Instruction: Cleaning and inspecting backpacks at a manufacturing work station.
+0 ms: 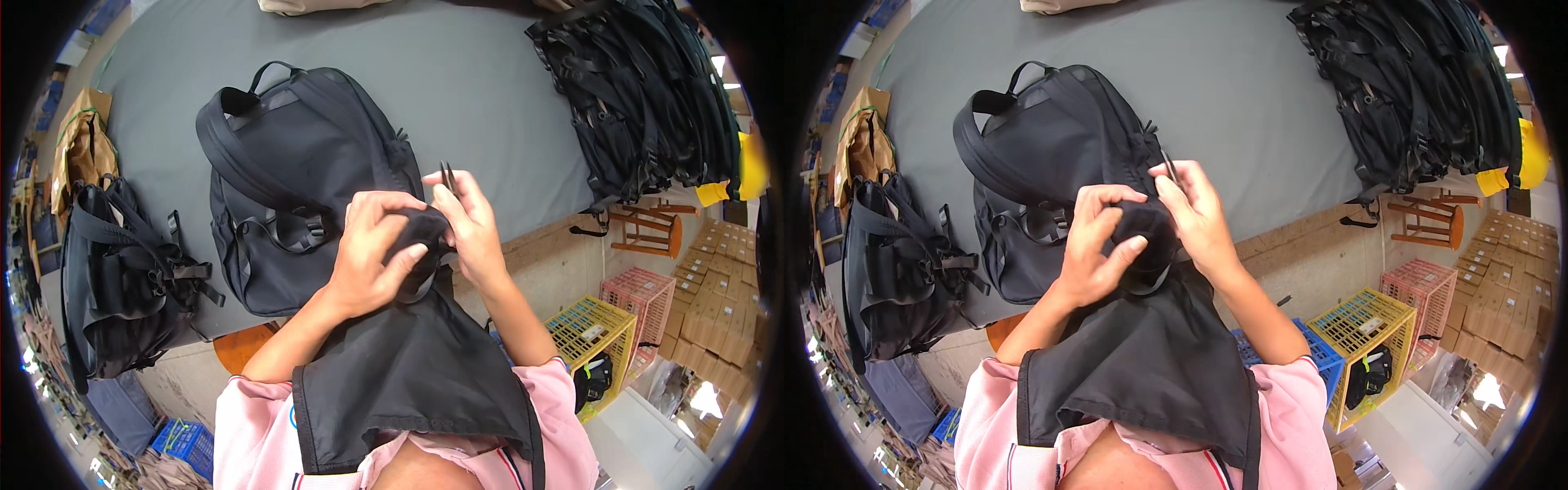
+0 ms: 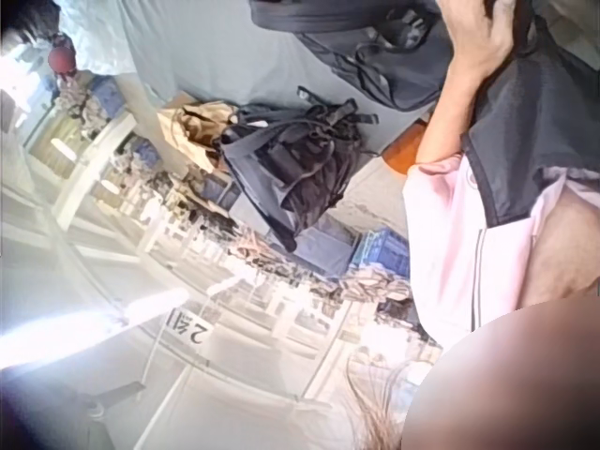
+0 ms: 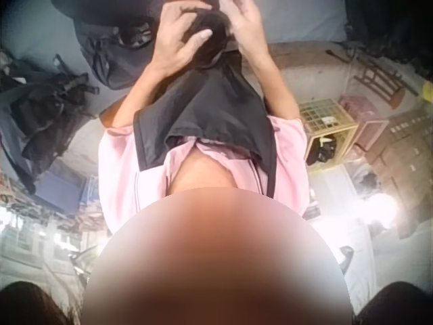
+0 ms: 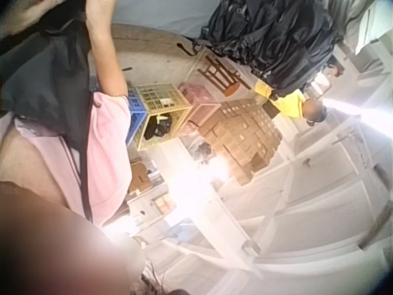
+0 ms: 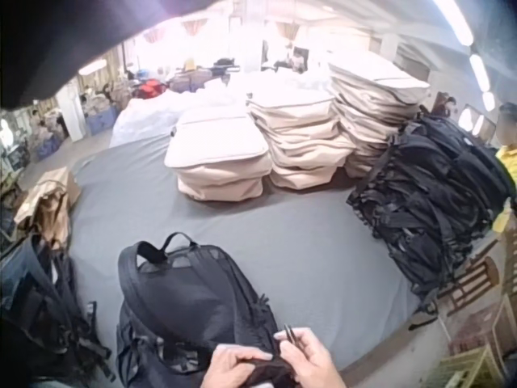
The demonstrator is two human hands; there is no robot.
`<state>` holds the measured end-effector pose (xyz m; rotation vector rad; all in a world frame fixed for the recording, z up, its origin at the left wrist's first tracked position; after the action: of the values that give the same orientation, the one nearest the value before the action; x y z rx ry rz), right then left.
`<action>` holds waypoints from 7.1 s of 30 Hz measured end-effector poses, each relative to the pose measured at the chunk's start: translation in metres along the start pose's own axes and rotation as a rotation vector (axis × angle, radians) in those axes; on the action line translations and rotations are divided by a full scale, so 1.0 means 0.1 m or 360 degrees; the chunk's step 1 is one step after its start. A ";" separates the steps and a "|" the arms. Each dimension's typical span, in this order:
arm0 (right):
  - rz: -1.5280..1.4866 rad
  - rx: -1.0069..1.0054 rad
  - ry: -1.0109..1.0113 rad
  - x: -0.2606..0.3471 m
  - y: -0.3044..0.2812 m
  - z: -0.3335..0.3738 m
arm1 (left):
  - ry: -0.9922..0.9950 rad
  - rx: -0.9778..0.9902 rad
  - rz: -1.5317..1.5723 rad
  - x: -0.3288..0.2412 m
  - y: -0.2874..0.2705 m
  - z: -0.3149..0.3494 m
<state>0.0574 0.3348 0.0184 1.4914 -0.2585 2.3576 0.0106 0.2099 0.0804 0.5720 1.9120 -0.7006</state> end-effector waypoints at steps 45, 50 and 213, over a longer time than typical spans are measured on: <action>-0.0037 -0.0076 -0.0137 -0.57 -0.17 0.11 | 0.0189 -0.0011 -0.0649 0.42 0.14 -1.29; -0.0136 -0.0395 -0.0040 -0.81 -0.34 -0.06 | -0.0526 0.0268 -0.0480 1.45 0.43 -1.46; 0.1218 -0.0707 -0.0741 0.30 -0.37 0.62 | -0.1445 -0.0240 0.1823 0.91 0.43 0.03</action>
<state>0.1115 0.3541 0.0715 1.8884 -1.5945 2.1418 0.0035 0.2467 -0.0127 0.9097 0.5831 -0.0021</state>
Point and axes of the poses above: each hand's wrist, its own z-axis away from the middle knuckle, its own y-axis out of the palm, x = y × z, the point moved 9 cm from there along -z, towards the middle knuckle, and after that the axes turned 11 degrees about z, right-handed, at the moved point
